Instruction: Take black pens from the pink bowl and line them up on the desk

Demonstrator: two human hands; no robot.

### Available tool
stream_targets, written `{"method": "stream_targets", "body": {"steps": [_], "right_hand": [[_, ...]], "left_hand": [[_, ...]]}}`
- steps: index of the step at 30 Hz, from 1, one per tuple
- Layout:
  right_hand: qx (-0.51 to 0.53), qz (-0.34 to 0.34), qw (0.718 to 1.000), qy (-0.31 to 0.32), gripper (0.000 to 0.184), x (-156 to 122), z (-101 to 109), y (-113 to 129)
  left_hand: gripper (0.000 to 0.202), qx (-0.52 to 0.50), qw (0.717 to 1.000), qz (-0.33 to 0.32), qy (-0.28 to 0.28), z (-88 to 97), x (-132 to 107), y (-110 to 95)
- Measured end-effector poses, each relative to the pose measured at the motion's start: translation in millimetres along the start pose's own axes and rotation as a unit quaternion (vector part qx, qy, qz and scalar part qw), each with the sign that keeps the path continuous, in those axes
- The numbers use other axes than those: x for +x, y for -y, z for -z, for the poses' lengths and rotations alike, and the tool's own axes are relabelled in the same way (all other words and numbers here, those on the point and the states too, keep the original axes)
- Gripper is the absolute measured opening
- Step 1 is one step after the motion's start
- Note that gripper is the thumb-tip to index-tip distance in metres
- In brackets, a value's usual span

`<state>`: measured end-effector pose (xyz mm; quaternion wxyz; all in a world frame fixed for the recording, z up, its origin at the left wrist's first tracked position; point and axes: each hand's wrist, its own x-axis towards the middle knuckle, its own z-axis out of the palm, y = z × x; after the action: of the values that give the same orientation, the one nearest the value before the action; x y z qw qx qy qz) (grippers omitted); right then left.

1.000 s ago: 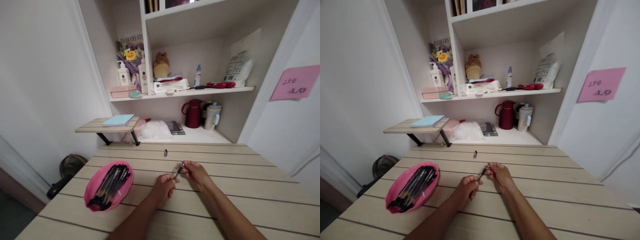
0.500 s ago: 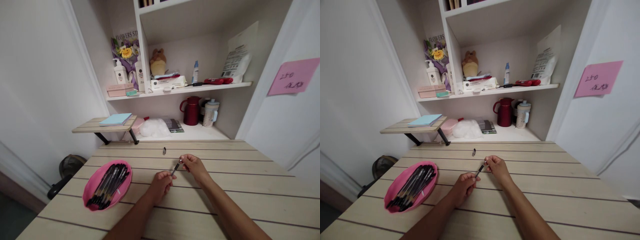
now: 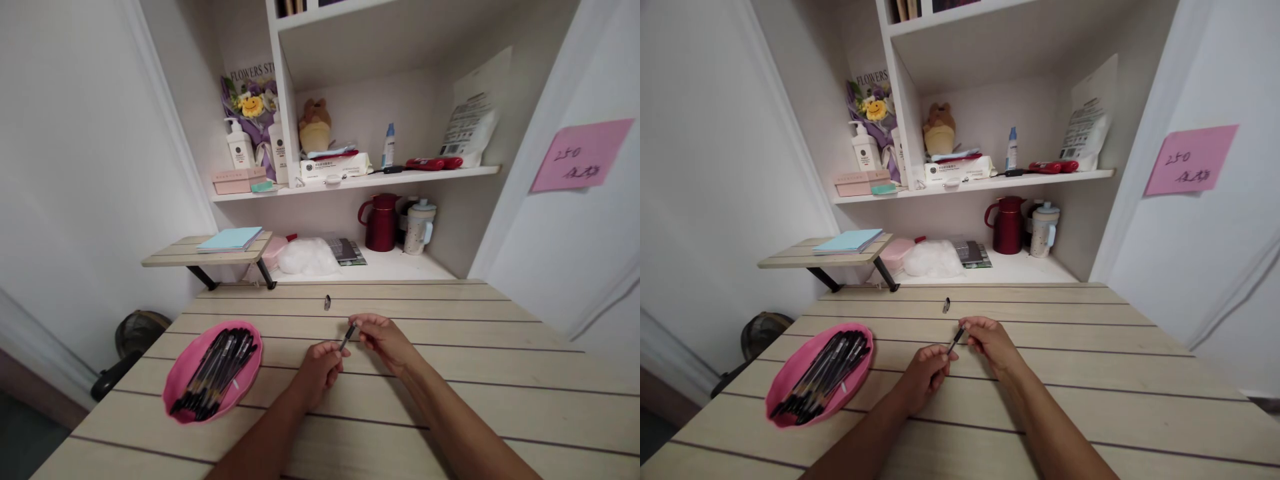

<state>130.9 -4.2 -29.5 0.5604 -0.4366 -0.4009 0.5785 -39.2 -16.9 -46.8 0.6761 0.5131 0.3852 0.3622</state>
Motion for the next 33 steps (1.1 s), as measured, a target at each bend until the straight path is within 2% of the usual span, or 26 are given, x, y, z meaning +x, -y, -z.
{"method": "stream_targets", "body": {"steps": [4,9,13,17,22,26,30,33], "right_hand": [[-0.046,-0.012,0.998,-0.033,0.035,1.4,-1.5,-4.9],[0.000,-0.005,1.000,-0.004,0.039,0.4,-0.7,-4.5],[-0.036,-0.004,0.999,-0.026,0.035,0.5,0.8,-4.8],[-0.013,-0.009,1.000,0.013,0.037,-0.4,0.1,-4.1],[-0.048,0.002,0.999,-0.016,0.032,-2.6,-2.8,-3.2],[-0.017,-0.004,1.000,0.018,0.033,-3.3,-3.5,-3.3],[-0.059,0.018,0.998,-0.028,0.034,-2.9,-4.4,-4.0],[-0.026,0.006,0.999,0.023,0.035,-3.2,-4.3,-2.9]], "left_hand": [[0.026,0.005,1.000,-0.001,-0.007,-1.5,-0.8,-1.7],[0.027,0.005,1.000,0.003,-0.010,-1.9,-0.7,-1.7],[0.031,-0.002,1.000,0.003,-0.008,-1.8,-1.4,-1.3],[0.032,-0.006,1.000,-0.007,0.001,-1.5,-1.3,-1.6],[0.029,-0.011,1.000,-0.017,0.010,-1.0,-0.7,-1.9],[0.031,-0.015,1.000,-0.010,0.007,-0.7,-0.7,-2.1],[0.032,-0.020,1.000,0.004,0.011,0.1,-0.2,-1.9],[0.032,-0.025,1.000,-0.004,0.012,1.1,0.6,-1.3]]}}
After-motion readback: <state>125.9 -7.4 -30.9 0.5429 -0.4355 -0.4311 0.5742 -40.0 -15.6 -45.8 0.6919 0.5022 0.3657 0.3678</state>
